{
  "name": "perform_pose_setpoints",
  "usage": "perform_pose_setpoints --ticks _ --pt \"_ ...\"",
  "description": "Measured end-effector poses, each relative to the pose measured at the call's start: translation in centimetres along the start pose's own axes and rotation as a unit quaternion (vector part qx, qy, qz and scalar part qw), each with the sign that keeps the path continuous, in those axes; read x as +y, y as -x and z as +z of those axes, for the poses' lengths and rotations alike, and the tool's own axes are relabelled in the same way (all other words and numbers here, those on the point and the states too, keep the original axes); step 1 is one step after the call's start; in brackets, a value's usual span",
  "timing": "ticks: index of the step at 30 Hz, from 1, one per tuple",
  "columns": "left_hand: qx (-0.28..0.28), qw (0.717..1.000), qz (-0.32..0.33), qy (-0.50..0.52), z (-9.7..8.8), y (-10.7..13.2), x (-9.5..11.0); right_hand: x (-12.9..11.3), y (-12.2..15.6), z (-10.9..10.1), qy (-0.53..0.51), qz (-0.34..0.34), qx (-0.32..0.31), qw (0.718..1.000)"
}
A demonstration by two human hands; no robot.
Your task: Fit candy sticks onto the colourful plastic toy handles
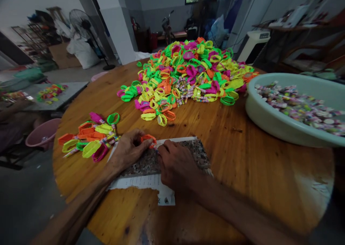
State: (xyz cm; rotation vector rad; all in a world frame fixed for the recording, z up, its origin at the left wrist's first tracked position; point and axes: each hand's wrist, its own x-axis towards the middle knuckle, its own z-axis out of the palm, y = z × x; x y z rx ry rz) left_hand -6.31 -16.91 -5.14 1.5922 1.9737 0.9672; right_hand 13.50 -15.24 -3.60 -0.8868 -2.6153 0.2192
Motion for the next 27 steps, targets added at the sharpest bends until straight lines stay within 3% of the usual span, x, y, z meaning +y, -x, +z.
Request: perform_pose_setpoints --ticks 7,15,22,27 --pt "0.021 0.999 -0.004 -0.046 0.0 0.5 0.7 -0.3 0.2 0.2 0.01 0.006 0.003 1.0" --pt "0.032 0.995 0.007 -0.09 0.0 0.9 0.7 -0.7 0.1 0.7 0.073 -0.035 0.002 0.997" --pt "0.01 0.998 0.033 -0.058 -0.4 1.1 0.6 -2.2 -0.2 -0.4 0.218 -0.105 -0.042 0.969" --pt "0.009 0.998 0.029 -0.046 -0.6 1.1 0.6 -2.7 -0.9 -0.9 0.259 -0.134 -0.087 0.953"
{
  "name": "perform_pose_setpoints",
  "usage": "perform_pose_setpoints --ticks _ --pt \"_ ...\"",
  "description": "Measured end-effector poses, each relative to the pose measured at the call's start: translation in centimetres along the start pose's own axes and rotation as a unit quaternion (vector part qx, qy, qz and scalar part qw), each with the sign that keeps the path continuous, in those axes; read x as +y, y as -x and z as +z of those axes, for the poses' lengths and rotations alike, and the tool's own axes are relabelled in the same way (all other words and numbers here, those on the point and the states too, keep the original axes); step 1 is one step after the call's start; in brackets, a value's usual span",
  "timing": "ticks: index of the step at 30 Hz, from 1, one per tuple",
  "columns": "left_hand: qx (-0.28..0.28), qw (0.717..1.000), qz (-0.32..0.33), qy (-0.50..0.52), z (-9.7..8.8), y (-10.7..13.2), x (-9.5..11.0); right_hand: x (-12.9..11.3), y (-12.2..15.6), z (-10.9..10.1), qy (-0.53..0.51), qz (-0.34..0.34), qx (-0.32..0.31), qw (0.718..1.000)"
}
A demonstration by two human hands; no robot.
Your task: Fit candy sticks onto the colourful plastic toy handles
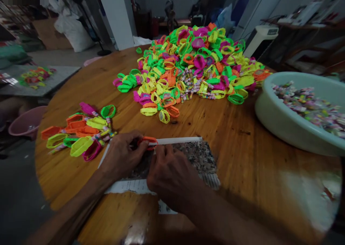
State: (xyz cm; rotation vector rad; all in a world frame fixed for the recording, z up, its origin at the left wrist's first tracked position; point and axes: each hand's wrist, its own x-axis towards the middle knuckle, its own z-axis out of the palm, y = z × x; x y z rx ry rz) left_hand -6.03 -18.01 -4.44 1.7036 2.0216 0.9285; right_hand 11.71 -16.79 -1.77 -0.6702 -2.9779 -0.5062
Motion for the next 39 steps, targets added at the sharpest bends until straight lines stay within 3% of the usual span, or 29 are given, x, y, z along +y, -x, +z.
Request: perform_pose_setpoints --ticks 12,17,22,25,28,31,34,36,39 --pt "0.02 1.0 -0.008 0.002 0.2 -0.3 -0.7 -0.4 -0.9 -0.1 -0.002 -0.001 0.003 1.0" --pt "0.021 0.999 -0.016 -0.019 -0.5 -1.2 -0.6 1.2 -0.7 1.1 -0.137 0.048 0.0 0.989" --pt "0.003 0.999 -0.031 -0.035 -1.5 -1.8 -0.4 3.4 0.6 0.8 -0.244 0.101 0.026 0.964" --pt "0.013 0.996 -0.013 -0.087 -2.6 -2.4 -1.0 5.8 1.3 1.0 -0.207 0.147 0.023 0.967" --pt "0.036 0.982 -0.009 -0.186 -4.7 -3.6 -2.6 9.9 1.7 2.0 -0.143 0.223 -0.003 0.964" --pt "0.045 0.951 -0.033 -0.303 -7.4 -4.9 -4.6 14.7 2.2 3.6 -0.071 0.316 -0.039 0.945" --pt "0.063 0.919 -0.031 -0.388 -9.1 -5.4 -5.3 18.5 2.5 5.2 -0.031 0.367 -0.051 0.928" --pt "0.083 0.914 -0.004 -0.398 -8.8 -5.5 -4.8 20.1 2.4 6.2 -0.035 0.376 -0.049 0.925" --pt "0.071 0.949 0.09 -0.295 -6.2 -5.9 -2.8 21.6 1.6 7.5 -0.053 0.382 -0.04 0.922"
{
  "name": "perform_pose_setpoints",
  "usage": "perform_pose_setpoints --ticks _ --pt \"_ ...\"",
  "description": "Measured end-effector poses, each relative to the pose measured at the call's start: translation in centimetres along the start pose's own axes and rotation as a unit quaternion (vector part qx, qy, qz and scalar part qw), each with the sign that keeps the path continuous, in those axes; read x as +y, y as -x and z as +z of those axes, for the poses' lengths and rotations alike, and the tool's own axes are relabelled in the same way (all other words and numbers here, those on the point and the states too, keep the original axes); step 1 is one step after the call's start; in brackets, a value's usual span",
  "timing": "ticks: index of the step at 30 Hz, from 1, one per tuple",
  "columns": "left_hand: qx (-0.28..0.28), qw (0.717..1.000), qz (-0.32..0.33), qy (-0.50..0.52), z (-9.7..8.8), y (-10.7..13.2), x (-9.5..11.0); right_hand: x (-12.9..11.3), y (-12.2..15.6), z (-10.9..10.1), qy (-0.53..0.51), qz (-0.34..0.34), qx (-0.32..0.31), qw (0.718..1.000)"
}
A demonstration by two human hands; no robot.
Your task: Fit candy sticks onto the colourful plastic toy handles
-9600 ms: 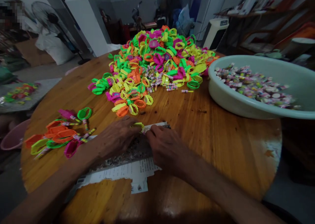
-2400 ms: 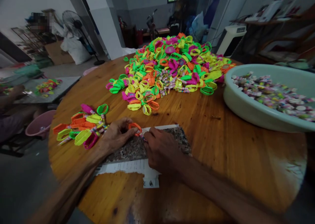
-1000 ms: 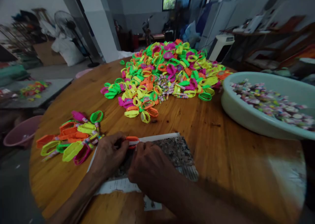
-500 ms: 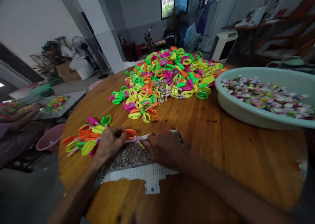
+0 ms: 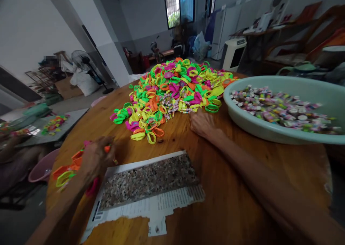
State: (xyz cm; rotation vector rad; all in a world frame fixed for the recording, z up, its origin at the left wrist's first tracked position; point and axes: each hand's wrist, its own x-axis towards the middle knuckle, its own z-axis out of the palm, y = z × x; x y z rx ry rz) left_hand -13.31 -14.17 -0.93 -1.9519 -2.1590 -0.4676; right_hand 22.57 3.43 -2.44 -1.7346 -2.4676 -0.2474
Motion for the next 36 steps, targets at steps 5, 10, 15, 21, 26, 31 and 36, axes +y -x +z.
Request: perform_pose_setpoints --ticks 5,10,15,21,26,31,36 --pt "-0.086 0.981 0.079 0.154 3.4 -2.2 6.1 0.2 -2.5 0.7 -0.034 0.002 -0.003 0.999" --pt "-0.107 0.979 0.092 0.146 4.7 -4.6 8.7 0.3 -3.8 0.9 -0.04 0.017 0.02 0.999" --pt "-0.074 0.981 0.087 0.158 4.7 -4.4 8.1 -0.2 -4.2 1.1 -0.046 0.02 0.04 0.998" --pt "-0.08 0.968 0.126 0.201 4.8 -3.0 7.0 -1.2 -5.2 0.4 -0.058 0.005 0.014 0.998" --pt "-0.07 0.963 0.164 0.2 4.7 -2.6 6.8 -1.5 -5.3 -0.5 -0.047 -0.038 -0.016 0.998" --pt "-0.07 0.944 0.206 0.249 3.0 -1.0 7.0 -1.1 -3.1 -1.0 -0.039 -0.083 -0.02 0.996" --pt "-0.09 0.922 0.247 0.284 1.8 1.3 7.5 -0.8 1.0 -0.7 -0.025 -0.118 0.0 0.993"
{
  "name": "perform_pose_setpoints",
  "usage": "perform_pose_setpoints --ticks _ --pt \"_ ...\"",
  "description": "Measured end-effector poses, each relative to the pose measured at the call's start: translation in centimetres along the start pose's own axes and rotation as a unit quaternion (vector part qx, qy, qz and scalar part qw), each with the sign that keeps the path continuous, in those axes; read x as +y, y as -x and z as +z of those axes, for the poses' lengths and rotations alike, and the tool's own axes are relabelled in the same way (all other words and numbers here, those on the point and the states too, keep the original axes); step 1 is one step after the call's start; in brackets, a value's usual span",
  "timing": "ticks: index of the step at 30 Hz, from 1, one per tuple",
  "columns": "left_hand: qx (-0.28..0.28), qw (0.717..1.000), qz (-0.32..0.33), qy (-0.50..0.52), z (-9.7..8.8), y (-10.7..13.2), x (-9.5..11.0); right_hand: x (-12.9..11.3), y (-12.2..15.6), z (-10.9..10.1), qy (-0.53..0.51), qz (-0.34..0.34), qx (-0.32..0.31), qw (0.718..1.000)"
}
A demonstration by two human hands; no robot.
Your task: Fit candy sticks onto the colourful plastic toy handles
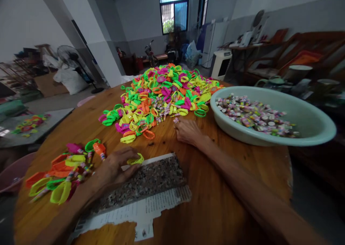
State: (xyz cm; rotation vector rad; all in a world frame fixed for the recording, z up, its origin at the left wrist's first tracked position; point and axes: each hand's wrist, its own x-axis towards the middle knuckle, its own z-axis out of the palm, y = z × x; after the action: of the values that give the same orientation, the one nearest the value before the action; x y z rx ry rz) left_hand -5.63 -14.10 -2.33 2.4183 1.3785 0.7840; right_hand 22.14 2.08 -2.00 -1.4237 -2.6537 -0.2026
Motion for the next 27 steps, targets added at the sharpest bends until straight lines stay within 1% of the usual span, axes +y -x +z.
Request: perform_pose_setpoints --ticks 2,4,7,11,15,18,20,21,22,23,25,26,27 --pt "-0.008 1.0 0.001 0.0 0.3 0.5 0.5 -0.2 1.4 0.2 0.0 -0.008 0.003 1.0" --pt "-0.014 1.0 0.007 -0.006 0.5 0.8 0.8 -0.5 2.4 0.4 -0.001 -0.003 0.011 1.0" --pt "-0.019 1.0 0.011 -0.017 0.9 1.1 1.1 -1.1 2.6 0.4 0.002 0.031 0.036 0.999" --pt "-0.014 1.0 0.018 -0.013 1.2 1.5 1.0 -2.3 0.6 0.5 0.008 0.069 0.049 0.996" --pt "0.006 1.0 0.029 -0.009 1.4 1.8 1.0 -2.8 -2.1 0.8 0.004 0.066 0.012 0.998" --pt "0.01 0.999 0.037 -0.007 1.4 2.1 1.0 -3.0 -2.8 0.6 -0.005 0.062 -0.013 0.998" --pt "0.009 0.999 0.038 -0.006 1.3 2.1 1.0 -3.7 -1.8 0.0 -0.015 0.05 -0.018 0.998" --pt "0.008 0.999 0.038 -0.007 1.3 2.1 1.1 -4.2 -0.8 -0.4 -0.034 0.031 -0.015 0.999" --pt "0.005 0.999 0.037 -0.01 1.3 2.1 1.1 -5.0 0.5 -0.8 -0.061 0.005 -0.007 0.998" --pt "0.0 0.999 0.034 -0.013 1.4 2.1 1.1 -5.8 1.9 -1.2 -0.112 -0.039 0.007 0.993" --pt "-0.006 0.999 0.027 -0.02 1.5 2.0 1.2 -7.6 5.0 -1.8 -0.219 -0.113 0.044 0.968" --pt "-0.007 0.999 0.026 -0.022 1.6 2.0 1.2 -8.4 6.5 -1.9 -0.248 -0.149 0.043 0.956" --pt "-0.01 0.999 0.025 -0.023 1.7 1.9 1.2 -9.2 7.7 -1.9 -0.26 -0.169 0.041 0.95"
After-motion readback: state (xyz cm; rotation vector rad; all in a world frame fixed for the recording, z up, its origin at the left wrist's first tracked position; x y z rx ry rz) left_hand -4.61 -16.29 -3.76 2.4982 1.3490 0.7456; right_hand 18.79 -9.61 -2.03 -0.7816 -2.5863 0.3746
